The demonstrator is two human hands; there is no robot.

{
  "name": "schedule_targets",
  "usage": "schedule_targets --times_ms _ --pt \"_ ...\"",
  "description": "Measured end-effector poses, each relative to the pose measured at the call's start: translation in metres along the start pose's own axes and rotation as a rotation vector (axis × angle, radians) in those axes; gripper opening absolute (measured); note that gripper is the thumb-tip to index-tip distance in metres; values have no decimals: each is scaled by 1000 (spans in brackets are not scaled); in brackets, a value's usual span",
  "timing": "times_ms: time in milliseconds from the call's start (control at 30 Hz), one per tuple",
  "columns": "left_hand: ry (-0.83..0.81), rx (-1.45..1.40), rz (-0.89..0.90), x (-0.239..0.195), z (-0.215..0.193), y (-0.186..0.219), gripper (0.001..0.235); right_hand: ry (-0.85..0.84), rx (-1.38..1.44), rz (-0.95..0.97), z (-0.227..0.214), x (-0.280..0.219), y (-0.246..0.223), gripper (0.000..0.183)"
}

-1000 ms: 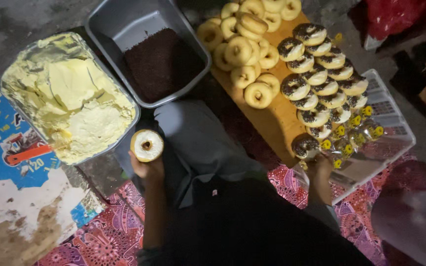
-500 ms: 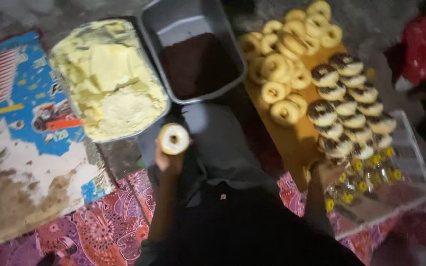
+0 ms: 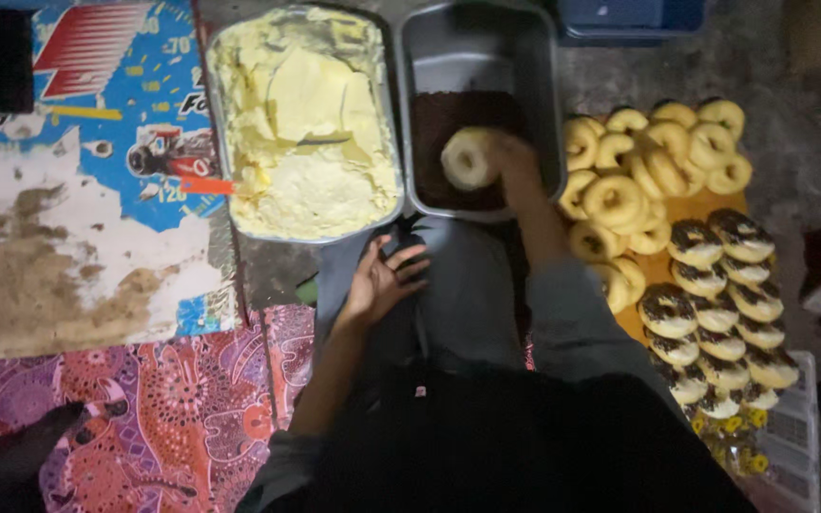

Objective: The person repeatedly picks up plain donuts, dips them into a tray of yellow cream, then into a tray of chocolate sprinkles, and places them on a wooden board. The process is repeated for multiple donuts throughout the clip.

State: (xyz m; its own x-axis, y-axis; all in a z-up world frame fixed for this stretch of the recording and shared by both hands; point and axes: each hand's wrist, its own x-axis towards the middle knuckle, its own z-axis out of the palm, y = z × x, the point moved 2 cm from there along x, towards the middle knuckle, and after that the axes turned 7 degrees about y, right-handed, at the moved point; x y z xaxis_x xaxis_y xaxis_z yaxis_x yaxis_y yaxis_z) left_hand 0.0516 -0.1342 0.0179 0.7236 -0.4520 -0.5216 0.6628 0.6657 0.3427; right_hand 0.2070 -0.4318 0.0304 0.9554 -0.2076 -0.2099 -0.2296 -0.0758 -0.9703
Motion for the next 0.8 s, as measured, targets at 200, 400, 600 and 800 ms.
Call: schedule_targets --times_ms 200,400,600,800 --pt "-172 -23 19 -3 -2 4 45 -185 -720 -47 39 32 35 40" --pt "-142 -19 10 1 -4 3 43 -79 -671 6 16 -13 -11 35" --pt "-163 -42 40 -2 -2 6 42 -73 767 369 -103 -75 12 35" --pt "-187 -13 41 -12 -1 15 42 497 622 262 -254 -259 64 27"
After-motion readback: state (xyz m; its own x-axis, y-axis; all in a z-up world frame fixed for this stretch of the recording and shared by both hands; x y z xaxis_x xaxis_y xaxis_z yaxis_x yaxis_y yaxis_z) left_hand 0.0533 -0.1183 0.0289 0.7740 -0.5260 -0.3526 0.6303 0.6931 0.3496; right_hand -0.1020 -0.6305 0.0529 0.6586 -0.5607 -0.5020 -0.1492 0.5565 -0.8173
